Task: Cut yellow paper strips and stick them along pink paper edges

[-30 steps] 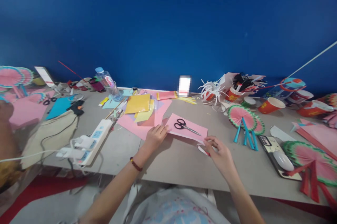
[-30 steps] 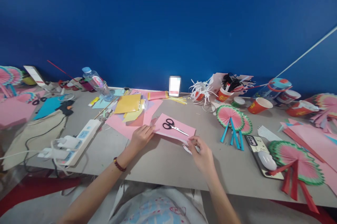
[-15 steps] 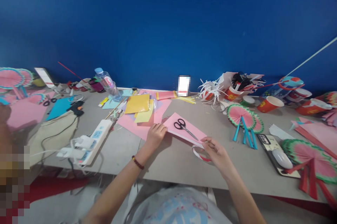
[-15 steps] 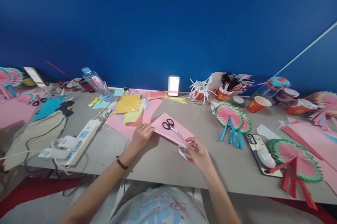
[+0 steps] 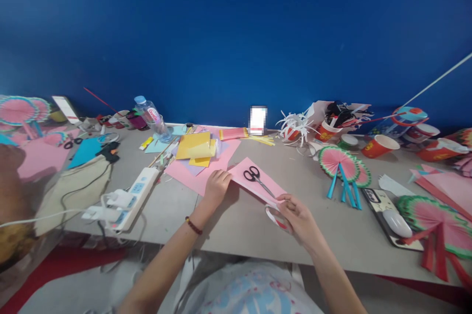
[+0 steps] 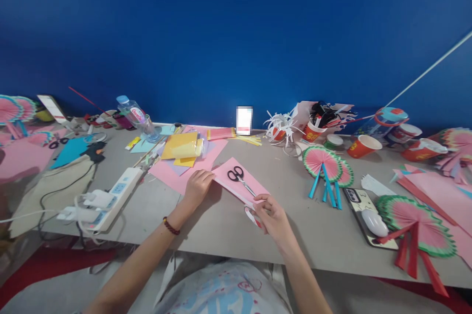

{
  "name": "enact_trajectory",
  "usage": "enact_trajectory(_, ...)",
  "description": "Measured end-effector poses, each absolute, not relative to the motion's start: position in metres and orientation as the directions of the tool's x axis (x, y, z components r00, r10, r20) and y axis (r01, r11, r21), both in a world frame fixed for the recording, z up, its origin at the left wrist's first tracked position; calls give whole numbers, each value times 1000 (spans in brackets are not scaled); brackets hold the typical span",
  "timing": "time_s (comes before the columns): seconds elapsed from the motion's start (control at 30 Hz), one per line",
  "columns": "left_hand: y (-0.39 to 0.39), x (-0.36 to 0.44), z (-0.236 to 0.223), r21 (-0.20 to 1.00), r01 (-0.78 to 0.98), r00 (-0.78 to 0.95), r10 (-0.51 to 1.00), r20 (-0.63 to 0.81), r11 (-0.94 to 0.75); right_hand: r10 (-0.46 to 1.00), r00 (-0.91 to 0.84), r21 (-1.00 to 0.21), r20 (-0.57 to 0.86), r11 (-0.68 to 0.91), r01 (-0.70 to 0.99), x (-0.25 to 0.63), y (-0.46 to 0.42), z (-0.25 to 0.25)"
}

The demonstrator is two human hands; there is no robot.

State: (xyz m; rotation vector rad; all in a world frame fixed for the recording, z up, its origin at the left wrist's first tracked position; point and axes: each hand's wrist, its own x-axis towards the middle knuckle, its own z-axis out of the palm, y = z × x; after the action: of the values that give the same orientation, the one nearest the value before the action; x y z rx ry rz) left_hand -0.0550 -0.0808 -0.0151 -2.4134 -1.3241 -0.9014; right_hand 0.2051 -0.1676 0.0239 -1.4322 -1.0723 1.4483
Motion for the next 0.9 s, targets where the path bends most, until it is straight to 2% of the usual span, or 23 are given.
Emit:
enact_trajectory(0.1,-86,-52,-6,182,834,319,725,610,-521,961,-20,-961,-275,-275,-34,198,-169,20)
enact_trajectory(0.17,-99,-46,2,342,823,186,784,592,-453,963,4,-960,-270,-268,-85,191,-170,21)
enact_trajectory(0.2,-108,-42,6,463,796,82,827,557,-390,962,6,-956,-272,-269,-116,188,-170,22)
enact_trajectory(0.23,-118,-37,9,595,736,10,885,465,-321,961,-1,-951,-276,-274,-145,184,-171,23)
enact_trajectory(0.27,-129,-31,11,729,646,-18,950,311,-226,960,-13,-946,-280,-278,-168,180,-172,24)
enact_trajectory(0.33,-149,-19,14,925,380,131,989,-71,16,957,-62,-940,-283,-289,-181,172,-173,25)
enact_trajectory(0.37,-157,-13,15,958,252,168,969,-183,137,957,-94,-944,-276,-288,-164,168,-174,24)
enact_trajectory(0.43,-168,-1,16,968,63,162,954,-251,244,960,-149,-966,-236,-248,-70,161,-176,24)
enact_trajectory(0.53,-175,15,17,952,-138,94,961,-261,272,981,-156,-972,-116,-80,221,158,-179,27)
enact_trajectory(0.63,-175,24,20,875,-358,70,944,-322,325,982,-178,-852,57,140,504,162,-175,38)
enact_trajectory(0.7,-176,26,23,800,-476,82,924,-372,365,951,-286,-781,116,265,565,168,-162,46)
enact_trajectory(0.77,-177,25,25,764,-513,96,910,-403,392,921,-366,-742,136,339,579,176,-140,51)
enact_trajectory(0.87,-180,20,30,796,-443,97,905,-415,412,899,-392,-618,197,424,661,184,-95,44)
enact_trajectory(0.9,-180,17,32,815,-407,90,906,-414,412,866,-459,-580,199,481,657,185,-80,39)
